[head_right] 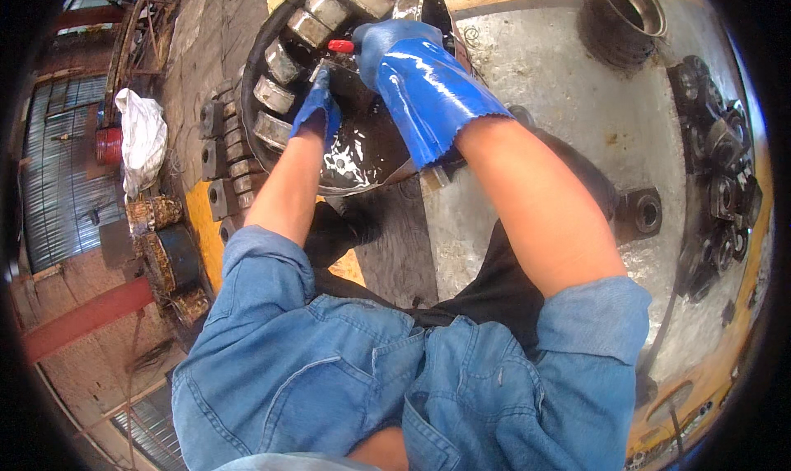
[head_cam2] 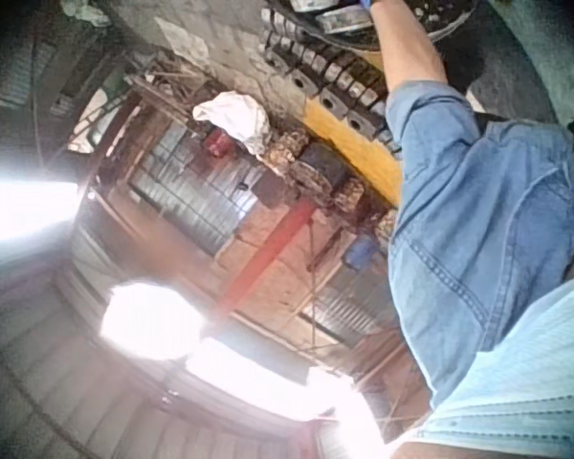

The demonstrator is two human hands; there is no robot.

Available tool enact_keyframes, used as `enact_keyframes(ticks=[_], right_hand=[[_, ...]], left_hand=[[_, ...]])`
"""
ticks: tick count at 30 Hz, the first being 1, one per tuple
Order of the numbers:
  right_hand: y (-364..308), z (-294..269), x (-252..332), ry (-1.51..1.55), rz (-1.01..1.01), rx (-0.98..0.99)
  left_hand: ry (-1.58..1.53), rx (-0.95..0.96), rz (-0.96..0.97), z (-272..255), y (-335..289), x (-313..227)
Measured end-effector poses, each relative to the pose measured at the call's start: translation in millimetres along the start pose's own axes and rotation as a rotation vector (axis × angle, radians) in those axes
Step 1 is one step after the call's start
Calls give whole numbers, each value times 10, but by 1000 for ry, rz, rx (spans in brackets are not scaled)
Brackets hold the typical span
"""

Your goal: The person cleans metal parts by immersing them in a bucket of liquid and scrubbing them with a brush. The person removes individual metal blocks from the bucket one at a time, scrubs the surfaces and holes with the brush, and places them onto a metal table or back into the bucket.

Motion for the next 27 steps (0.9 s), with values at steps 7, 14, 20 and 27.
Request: enact_keyframes(ticks=[7,14,20,27], right_hand=[[-24,-10,-49,74,109,56],[-31,244,-11,319,326,26],[-103,391,0,287,342,41],[-88,916,227,99,247,22]], left_hand=[[-31,54,-2,-41,-299,217],[95,36,169,145,-986,455],[287,169,422,116,-1375,236],[-284,219,-153,-486,-1295,241]])
Point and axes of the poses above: each hand's wrist, its own y-axis towards the middle knuckle, its own z-axis out of the palm, x = y × z, the point moved 5 cm from there along y, towards the middle knuckle, and after that the axes turned 12 degrees about -x, right-handed, at the moved point
